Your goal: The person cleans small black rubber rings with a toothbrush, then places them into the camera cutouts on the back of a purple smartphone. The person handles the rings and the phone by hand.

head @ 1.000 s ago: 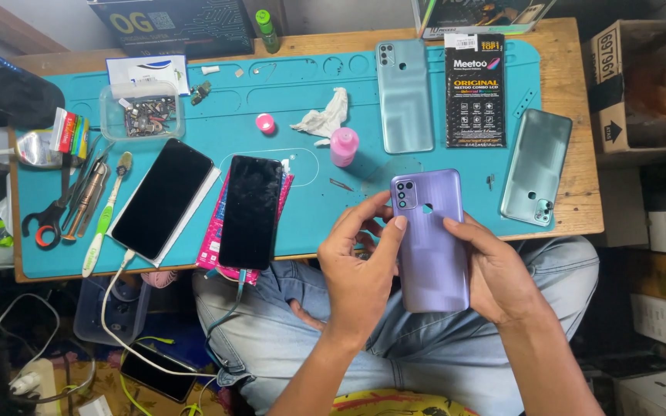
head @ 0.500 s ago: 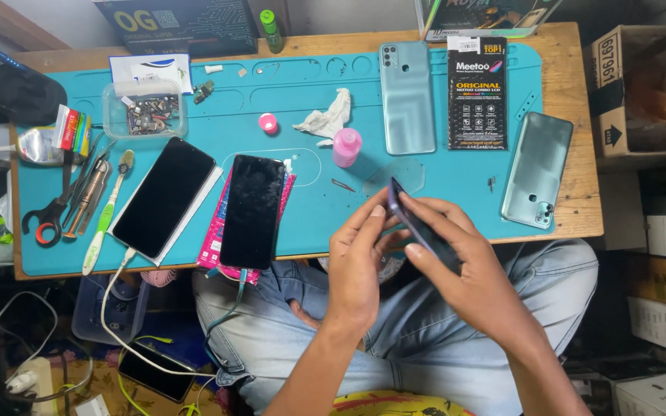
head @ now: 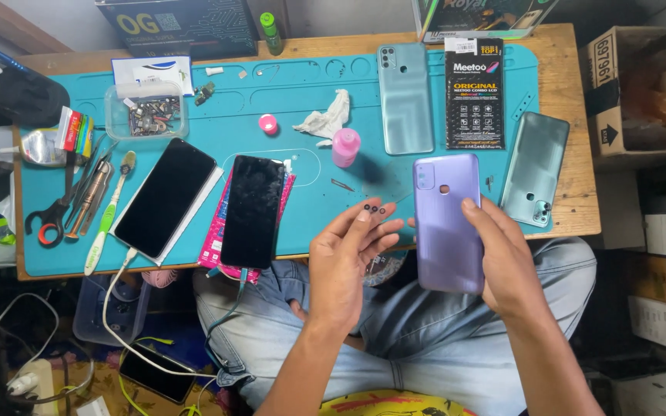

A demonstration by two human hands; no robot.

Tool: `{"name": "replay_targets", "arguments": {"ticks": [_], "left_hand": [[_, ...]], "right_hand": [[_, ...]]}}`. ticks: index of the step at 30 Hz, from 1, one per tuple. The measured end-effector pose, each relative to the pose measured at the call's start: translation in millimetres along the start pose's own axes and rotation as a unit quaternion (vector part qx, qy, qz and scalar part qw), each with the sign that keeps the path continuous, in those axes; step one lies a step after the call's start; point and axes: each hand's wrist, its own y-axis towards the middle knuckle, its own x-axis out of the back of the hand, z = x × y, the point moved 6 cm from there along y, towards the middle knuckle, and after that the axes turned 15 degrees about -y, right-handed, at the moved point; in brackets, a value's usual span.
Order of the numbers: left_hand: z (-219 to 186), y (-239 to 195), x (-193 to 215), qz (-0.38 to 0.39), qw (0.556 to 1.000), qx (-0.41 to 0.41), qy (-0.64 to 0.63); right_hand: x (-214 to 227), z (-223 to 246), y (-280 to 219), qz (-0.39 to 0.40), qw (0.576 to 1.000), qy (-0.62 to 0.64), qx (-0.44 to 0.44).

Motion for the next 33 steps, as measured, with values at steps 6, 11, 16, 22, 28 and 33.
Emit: {"name": "replay_targets", "arguments": {"ticks": [6, 11, 16, 22, 28, 33], "left_hand": [[-12, -6, 19, -0.043, 0.995, -0.045, 0.082], [-20, -10, 33, -0.076, 0.974, -0.121, 0.175], [-20, 1, 9, -0.013, 0.924, -0.193, 0.329], [19, 60, -68, 0.096, 0.850, -0.226, 0.466], [67, 132, -138, 0.182, 0.760, -0.273, 0.561], [81, 154, -154, 0.188, 0.711, -0.293, 0.612]], "right_hand": [[30, -31, 45, -0.052, 0.997, -0.041, 0.045], [29, -18, 40, -0.022, 0.989, -0.062, 0.130], [45, -31, 38, -0.024, 0.993, -0.024, 0.109], [78, -43, 21, -0.046, 0.997, 0.031, 0.052], [96, -32, -4, -0.060, 0.995, 0.074, -0.010], [103, -17, -14, -0.044, 0.993, 0.094, -0.056]]}}
